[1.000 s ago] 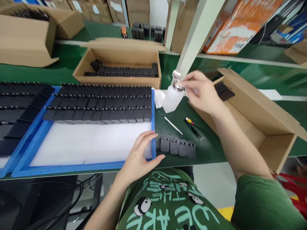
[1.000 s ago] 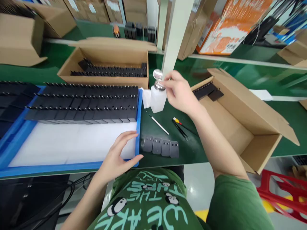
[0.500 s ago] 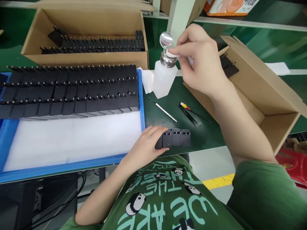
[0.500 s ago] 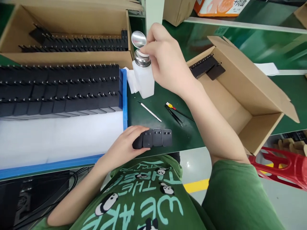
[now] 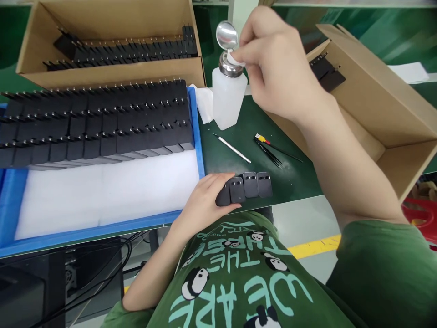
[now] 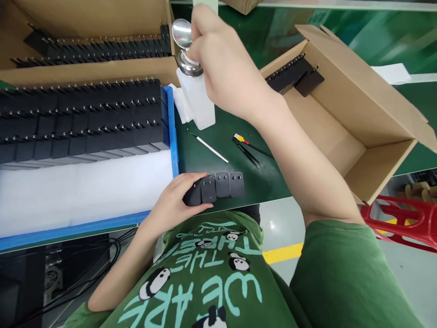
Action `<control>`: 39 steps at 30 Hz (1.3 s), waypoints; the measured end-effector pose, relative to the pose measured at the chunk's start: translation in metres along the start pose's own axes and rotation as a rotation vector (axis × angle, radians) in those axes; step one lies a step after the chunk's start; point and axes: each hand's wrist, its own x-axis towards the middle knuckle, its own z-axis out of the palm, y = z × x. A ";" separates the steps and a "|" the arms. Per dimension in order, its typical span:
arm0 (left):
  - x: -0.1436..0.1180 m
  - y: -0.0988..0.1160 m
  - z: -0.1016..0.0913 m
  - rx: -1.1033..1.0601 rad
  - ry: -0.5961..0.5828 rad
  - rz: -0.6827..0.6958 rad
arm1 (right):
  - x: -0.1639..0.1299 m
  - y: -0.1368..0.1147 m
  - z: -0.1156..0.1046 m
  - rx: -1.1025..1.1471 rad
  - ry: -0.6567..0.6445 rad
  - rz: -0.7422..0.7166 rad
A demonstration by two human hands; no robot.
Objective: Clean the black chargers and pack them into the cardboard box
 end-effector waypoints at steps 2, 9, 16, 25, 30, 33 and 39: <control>0.001 0.000 0.000 -0.002 0.006 0.011 | -0.024 -0.006 -0.007 -0.018 0.102 0.021; 0.003 0.003 -0.001 -0.006 0.020 0.029 | -0.178 -0.102 0.032 0.356 0.107 0.105; 0.002 0.003 0.001 0.018 0.035 0.037 | -0.212 -0.143 0.065 0.244 0.062 0.132; 0.003 0.003 -0.001 0.035 0.032 0.065 | -0.215 -0.134 0.064 0.252 0.067 0.068; 0.003 0.004 -0.001 0.019 0.017 0.043 | -0.217 -0.133 0.069 0.300 0.058 0.052; 0.003 0.004 -0.002 0.023 0.011 0.037 | -0.219 -0.132 0.068 0.277 0.080 0.043; 0.003 0.004 -0.002 0.041 0.021 0.047 | -0.219 -0.134 0.071 0.254 0.094 0.044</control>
